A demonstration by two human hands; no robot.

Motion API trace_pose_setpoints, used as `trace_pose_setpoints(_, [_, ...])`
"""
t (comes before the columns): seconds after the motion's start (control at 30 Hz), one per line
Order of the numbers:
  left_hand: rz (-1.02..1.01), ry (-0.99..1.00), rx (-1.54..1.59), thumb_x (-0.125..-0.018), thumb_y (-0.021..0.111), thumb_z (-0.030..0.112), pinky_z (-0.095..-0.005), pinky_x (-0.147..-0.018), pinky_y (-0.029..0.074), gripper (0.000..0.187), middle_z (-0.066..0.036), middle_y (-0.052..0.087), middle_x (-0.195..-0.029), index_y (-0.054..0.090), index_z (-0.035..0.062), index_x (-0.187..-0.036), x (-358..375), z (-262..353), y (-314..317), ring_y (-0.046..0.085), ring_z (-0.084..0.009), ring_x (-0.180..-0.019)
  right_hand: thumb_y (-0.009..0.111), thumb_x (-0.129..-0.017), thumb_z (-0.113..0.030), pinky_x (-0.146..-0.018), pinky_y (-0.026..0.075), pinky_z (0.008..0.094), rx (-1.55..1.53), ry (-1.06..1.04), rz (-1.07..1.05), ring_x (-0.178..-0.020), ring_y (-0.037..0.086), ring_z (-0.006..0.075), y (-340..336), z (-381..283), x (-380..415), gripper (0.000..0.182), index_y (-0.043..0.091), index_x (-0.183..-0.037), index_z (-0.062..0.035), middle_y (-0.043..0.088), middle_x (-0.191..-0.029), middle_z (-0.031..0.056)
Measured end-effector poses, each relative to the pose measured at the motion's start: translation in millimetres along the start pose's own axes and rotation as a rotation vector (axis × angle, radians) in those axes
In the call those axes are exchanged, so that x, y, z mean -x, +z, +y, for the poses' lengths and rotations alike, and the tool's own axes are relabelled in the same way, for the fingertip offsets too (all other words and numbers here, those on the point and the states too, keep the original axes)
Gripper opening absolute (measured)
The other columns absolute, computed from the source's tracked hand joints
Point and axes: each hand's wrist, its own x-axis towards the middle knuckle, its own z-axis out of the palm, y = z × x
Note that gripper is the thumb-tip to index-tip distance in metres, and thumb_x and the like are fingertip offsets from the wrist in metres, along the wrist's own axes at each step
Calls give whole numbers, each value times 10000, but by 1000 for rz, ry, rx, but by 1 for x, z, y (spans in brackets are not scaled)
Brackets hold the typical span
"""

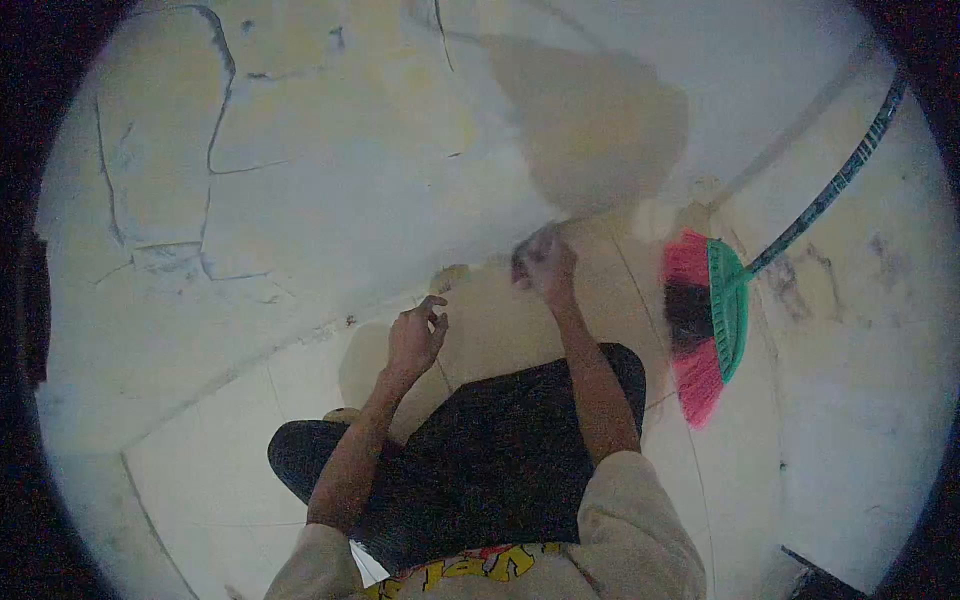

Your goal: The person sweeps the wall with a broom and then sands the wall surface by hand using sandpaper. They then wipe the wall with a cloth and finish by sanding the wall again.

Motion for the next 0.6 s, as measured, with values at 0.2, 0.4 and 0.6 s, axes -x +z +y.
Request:
trace_pose_setpoints(0.2, [-25,-34,-5,-871,601,200,-461,-716,515,263,-128,683,-804,579,126,-1122,-2,-6,4,655,-344,-773,683,-788,-163,-824,473,455,226,9,38,-886,631,319,-12,-14,-3,272,561,-959,10,633,-902,171])
trace_pose_setpoints(0.4, [5,32,-35,-863,586,159,-452,-675,529,264,-147,681,-771,573,63,-1108,0,-4,4,668,-333,-732,702,-762,-99,-786,516,387,110,-156,85,-878,651,296,11,1,-1,350,580,-1070,14,650,-919,189])
trace_pose_setpoints(0.6, [-4,-19,11,-869,597,178,-456,-700,515,264,-141,686,-815,583,113,-1124,-1,-3,0,660,-346,-768,701,-762,-127,-822,509,403,32,20,118,-891,646,295,4,19,-14,349,584,-1058,17,650,-915,180])
